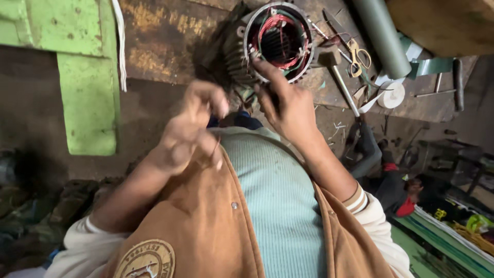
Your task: The person works on an electric motor stator on a workbench, hammering around its rim with a mallet and pulling out old winding material. They take insulation strips from a cardboard box, thread a wire around the stator, and use pliers to work on the windings.
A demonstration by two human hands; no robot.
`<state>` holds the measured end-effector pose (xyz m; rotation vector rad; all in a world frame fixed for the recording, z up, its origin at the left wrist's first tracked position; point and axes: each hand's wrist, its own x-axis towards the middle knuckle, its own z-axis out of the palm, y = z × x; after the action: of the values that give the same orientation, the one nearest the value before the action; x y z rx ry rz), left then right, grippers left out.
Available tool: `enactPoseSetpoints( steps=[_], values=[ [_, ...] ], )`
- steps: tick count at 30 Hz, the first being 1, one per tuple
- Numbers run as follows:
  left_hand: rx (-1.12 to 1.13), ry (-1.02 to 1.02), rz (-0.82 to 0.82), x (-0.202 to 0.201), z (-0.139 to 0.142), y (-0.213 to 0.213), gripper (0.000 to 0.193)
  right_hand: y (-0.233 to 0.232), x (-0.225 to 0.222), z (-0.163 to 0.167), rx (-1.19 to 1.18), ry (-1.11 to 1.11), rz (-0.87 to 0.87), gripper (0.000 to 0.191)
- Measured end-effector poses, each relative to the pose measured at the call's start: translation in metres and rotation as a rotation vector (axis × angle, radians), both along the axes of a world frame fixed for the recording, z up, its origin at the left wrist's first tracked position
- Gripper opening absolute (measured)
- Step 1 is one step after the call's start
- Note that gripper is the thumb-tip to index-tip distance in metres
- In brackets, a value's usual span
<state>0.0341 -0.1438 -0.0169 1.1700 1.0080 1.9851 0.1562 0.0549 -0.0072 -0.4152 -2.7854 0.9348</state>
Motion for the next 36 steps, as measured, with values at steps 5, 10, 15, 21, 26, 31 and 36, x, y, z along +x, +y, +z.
enactPoseSetpoints(
  steps=[5,10,15,21,26,31,36],
  values=[
    [-0.078,0.162,0.03,-0.019,0.062,-0.021,0.03,0.001,0.002,0.001,0.245,-0.132,0.248,0.016],
    [-0.444,0.445,0.494,-0.052,0.036,0.017,0.015,-0.008,0.009,-0.001,0.16,-0.156,0.436,0.017],
    [-0.567,0.776,0.503,-0.026,-0.01,0.046,0.017,-0.004,0.013,0.0,0.158,0.048,0.08,0.02],
    [-0.645,0.841,0.54,-0.005,-0.019,0.046,0.025,0.0,0.004,-0.01,0.237,0.041,-0.008,0.044],
    [-0.736,1.084,0.646,0.003,-0.013,0.049,0.027,-0.003,0.0,-0.01,0.249,0.046,-0.015,0.047],
    [-0.866,1.29,0.733,0.012,-0.016,0.056,0.019,-0.005,-0.002,-0.009,0.349,-0.035,-0.022,0.046],
    [-0.622,0.836,0.527,-0.02,-0.023,0.049,0.013,-0.002,0.0,-0.013,0.391,-0.008,0.038,0.04]
  ],
)
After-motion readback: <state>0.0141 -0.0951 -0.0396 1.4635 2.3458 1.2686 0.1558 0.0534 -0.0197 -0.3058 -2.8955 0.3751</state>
